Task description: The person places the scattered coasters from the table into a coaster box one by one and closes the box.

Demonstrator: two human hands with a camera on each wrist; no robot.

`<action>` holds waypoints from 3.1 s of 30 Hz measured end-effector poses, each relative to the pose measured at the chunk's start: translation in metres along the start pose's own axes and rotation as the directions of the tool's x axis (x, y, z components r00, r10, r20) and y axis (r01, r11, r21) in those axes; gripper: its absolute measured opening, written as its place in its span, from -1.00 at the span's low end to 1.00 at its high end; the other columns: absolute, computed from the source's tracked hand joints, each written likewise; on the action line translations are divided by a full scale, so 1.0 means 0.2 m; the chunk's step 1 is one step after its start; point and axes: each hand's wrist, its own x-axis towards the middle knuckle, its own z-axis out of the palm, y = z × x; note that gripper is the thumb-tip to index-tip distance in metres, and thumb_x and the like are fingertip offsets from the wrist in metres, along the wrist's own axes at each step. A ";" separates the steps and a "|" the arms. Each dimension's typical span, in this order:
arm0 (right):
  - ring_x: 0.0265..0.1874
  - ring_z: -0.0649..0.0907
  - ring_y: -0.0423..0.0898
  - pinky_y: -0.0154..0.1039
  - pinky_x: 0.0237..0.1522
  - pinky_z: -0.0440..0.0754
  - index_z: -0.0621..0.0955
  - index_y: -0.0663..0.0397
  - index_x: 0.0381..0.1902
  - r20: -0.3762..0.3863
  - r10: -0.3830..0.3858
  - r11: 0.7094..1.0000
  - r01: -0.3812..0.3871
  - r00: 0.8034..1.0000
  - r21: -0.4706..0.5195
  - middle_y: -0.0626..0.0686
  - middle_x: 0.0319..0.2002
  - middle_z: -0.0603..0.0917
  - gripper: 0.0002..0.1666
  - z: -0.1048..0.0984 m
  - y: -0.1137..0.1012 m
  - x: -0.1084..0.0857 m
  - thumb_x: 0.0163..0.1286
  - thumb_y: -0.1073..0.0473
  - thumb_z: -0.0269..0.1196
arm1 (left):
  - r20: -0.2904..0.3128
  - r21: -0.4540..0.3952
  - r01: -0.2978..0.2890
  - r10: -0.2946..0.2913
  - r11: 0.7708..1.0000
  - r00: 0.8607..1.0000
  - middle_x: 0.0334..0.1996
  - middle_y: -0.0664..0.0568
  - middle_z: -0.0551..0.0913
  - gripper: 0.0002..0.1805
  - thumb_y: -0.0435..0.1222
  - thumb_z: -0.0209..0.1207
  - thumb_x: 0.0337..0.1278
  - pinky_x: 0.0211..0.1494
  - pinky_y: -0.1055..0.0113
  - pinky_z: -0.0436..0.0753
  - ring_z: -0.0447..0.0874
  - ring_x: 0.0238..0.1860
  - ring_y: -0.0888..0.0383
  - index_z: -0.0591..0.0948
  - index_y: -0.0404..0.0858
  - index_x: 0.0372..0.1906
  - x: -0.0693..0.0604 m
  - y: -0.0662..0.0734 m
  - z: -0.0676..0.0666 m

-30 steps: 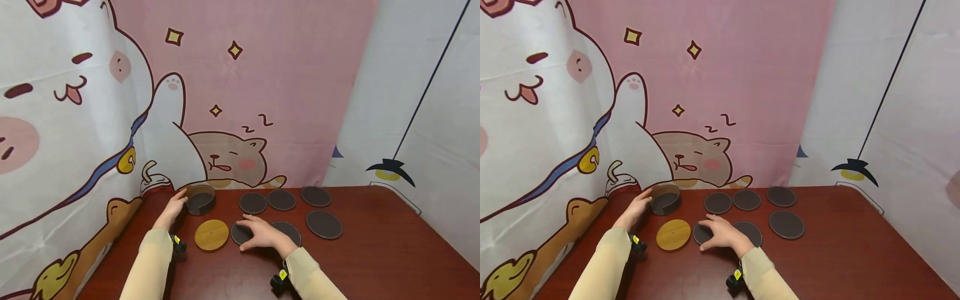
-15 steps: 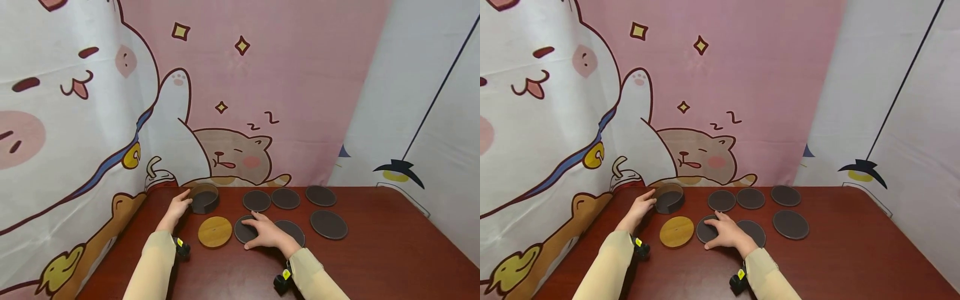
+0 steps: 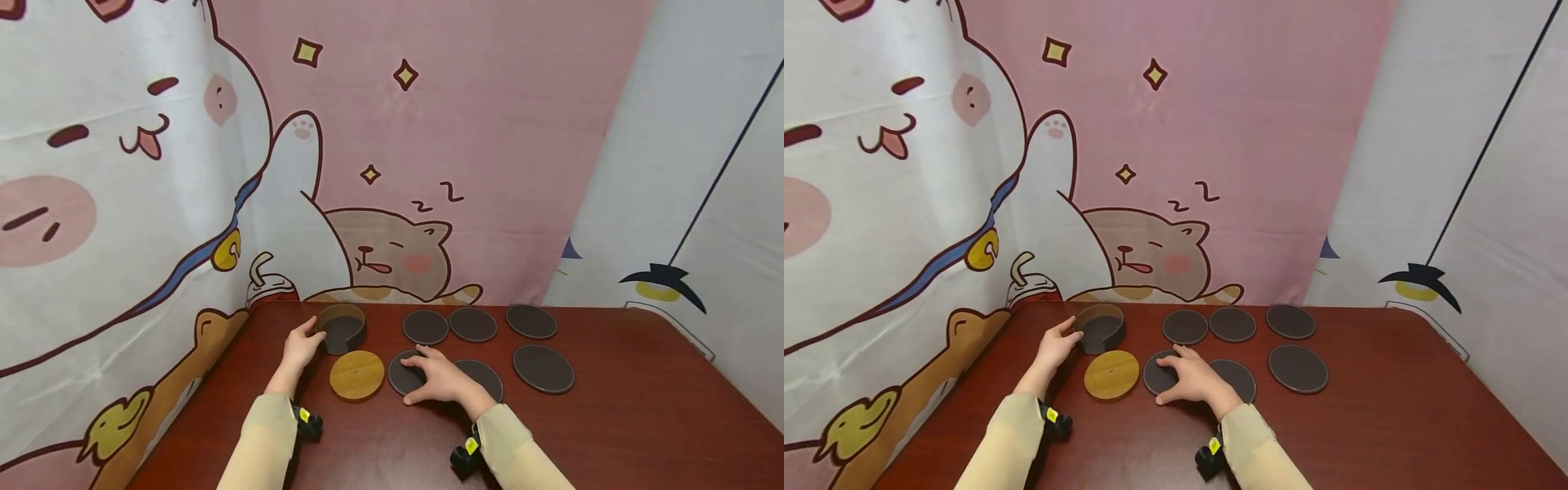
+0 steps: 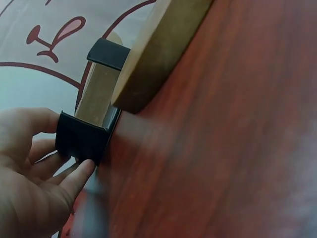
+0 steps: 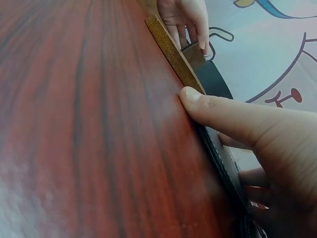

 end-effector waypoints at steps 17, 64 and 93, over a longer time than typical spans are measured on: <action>0.41 0.14 0.29 0.25 0.23 0.29 0.52 -0.03 0.31 0.016 -0.011 1.000 0.011 1.000 0.011 0.32 0.44 0.15 -0.09 -0.02 -0.01 -0.01 -0.01 -0.15 0.52 | 0.060 -0.182 0.004 0.007 0.983 0.998 0.36 -0.35 0.28 -0.32 -0.34 0.15 0.28 0.35 -0.09 0.25 0.18 0.39 -0.21 0.22 -0.35 0.46 -0.08 -0.02 0.02; 0.30 0.33 0.06 -0.03 0.08 0.44 0.52 -0.25 0.29 -0.060 -0.323 0.946 0.323 0.944 -0.011 0.03 0.40 0.28 -0.08 -0.41 -0.05 0.22 -0.12 -0.17 0.49 | 0.221 -0.345 0.059 0.020 0.937 0.975 0.48 -0.33 0.01 -0.27 -0.35 0.12 0.35 0.43 -0.09 0.03 -0.07 0.47 -0.24 0.07 -0.36 0.51 -0.16 0.03 -0.07; 0.32 0.34 0.06 0.05 0.18 0.39 0.48 -0.26 0.32 -0.079 -0.178 0.983 0.182 0.981 0.035 0.09 0.39 0.31 -0.06 -0.14 -0.12 0.60 -0.07 -0.22 0.48 | 0.139 -0.283 -0.002 0.043 0.959 0.989 0.41 -0.31 0.22 -0.29 -0.32 0.19 0.29 0.37 -0.11 0.20 0.13 0.42 -0.22 0.20 -0.29 0.48 -0.08 -0.09 0.00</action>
